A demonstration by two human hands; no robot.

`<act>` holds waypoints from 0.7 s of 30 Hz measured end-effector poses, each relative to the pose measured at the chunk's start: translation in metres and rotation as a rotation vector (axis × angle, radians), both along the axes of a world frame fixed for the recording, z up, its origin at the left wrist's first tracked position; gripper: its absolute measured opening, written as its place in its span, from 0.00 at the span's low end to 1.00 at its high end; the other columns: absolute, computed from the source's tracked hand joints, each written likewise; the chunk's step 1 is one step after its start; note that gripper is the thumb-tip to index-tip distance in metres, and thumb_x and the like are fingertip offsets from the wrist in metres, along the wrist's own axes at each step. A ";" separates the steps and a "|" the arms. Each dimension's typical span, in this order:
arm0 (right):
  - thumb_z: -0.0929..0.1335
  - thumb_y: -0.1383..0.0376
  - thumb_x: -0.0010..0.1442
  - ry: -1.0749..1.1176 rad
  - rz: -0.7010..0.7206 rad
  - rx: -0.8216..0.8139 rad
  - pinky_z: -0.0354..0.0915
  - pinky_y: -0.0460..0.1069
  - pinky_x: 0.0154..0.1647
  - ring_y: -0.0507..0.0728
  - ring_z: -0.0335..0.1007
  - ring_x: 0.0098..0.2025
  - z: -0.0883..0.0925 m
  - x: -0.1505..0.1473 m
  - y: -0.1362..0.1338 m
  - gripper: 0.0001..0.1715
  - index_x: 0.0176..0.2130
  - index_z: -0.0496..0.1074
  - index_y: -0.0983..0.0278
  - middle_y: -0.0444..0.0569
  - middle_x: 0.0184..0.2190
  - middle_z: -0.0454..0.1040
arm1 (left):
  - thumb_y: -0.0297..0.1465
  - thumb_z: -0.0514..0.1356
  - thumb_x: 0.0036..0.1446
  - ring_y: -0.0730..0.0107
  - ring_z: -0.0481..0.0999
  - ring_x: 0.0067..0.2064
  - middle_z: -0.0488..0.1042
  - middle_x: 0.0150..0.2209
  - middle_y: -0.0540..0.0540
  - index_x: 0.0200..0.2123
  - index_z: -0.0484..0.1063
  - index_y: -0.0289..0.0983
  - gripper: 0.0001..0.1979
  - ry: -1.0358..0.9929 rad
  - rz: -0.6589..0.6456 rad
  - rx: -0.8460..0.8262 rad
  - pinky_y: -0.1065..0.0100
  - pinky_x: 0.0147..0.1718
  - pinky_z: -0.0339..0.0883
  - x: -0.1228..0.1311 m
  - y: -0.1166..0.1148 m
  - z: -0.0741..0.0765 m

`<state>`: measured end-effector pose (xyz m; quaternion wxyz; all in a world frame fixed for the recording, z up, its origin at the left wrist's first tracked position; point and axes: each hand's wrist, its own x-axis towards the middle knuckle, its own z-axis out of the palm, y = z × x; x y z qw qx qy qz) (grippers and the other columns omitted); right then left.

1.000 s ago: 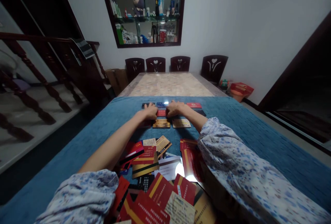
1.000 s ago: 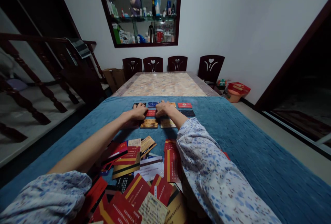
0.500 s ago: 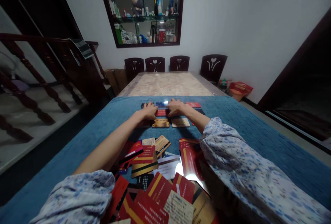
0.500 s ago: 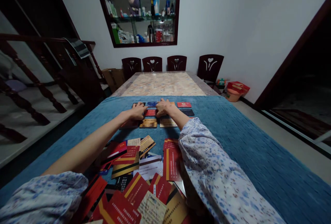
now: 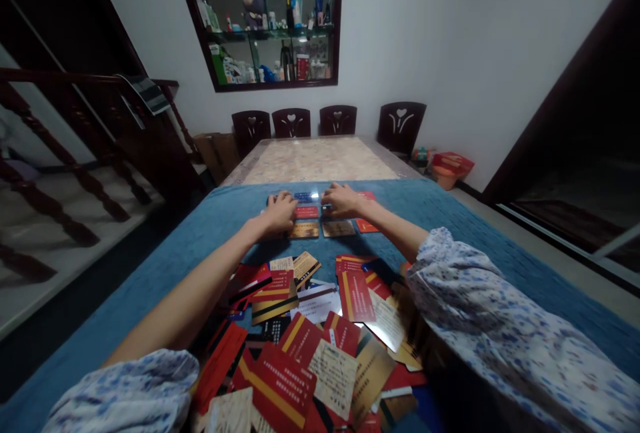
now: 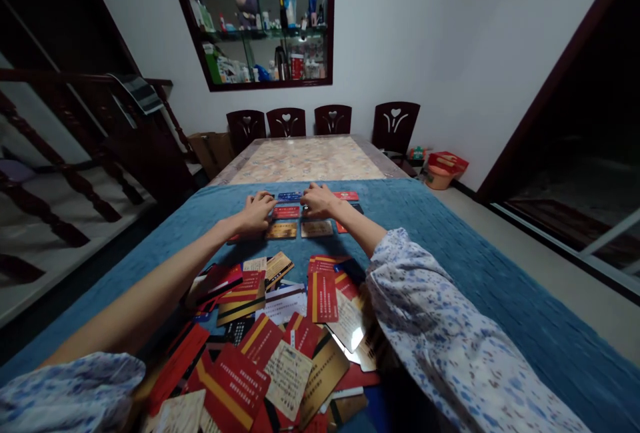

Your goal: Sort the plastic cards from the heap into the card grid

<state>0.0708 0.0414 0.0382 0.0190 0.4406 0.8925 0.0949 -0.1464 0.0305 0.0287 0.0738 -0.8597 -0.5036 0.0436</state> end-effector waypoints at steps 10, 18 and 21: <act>0.62 0.65 0.65 0.053 -0.002 0.037 0.51 0.52 0.40 0.63 0.61 0.51 0.004 0.031 -0.047 0.15 0.38 0.78 0.63 0.56 0.45 0.78 | 0.24 0.55 0.51 0.45 0.50 0.67 0.63 0.61 0.34 0.56 0.66 0.36 0.27 -0.052 -0.064 0.017 0.43 0.57 0.54 0.006 -0.042 -0.006; 0.63 0.66 0.63 0.112 0.039 0.061 0.50 0.53 0.45 0.62 0.62 0.49 -0.006 0.054 -0.075 0.15 0.37 0.79 0.63 0.55 0.39 0.79 | 0.26 0.56 0.54 0.45 0.51 0.67 0.62 0.62 0.35 0.57 0.64 0.38 0.25 -0.075 -0.127 0.022 0.41 0.60 0.50 0.012 -0.074 -0.015; 0.64 0.66 0.63 0.151 0.054 0.073 0.50 0.53 0.45 0.62 0.62 0.49 -0.012 0.059 -0.087 0.14 0.36 0.79 0.62 0.55 0.38 0.79 | 0.26 0.57 0.53 0.44 0.50 0.67 0.63 0.61 0.36 0.58 0.64 0.40 0.27 -0.113 -0.159 0.007 0.41 0.60 0.50 0.016 -0.088 -0.015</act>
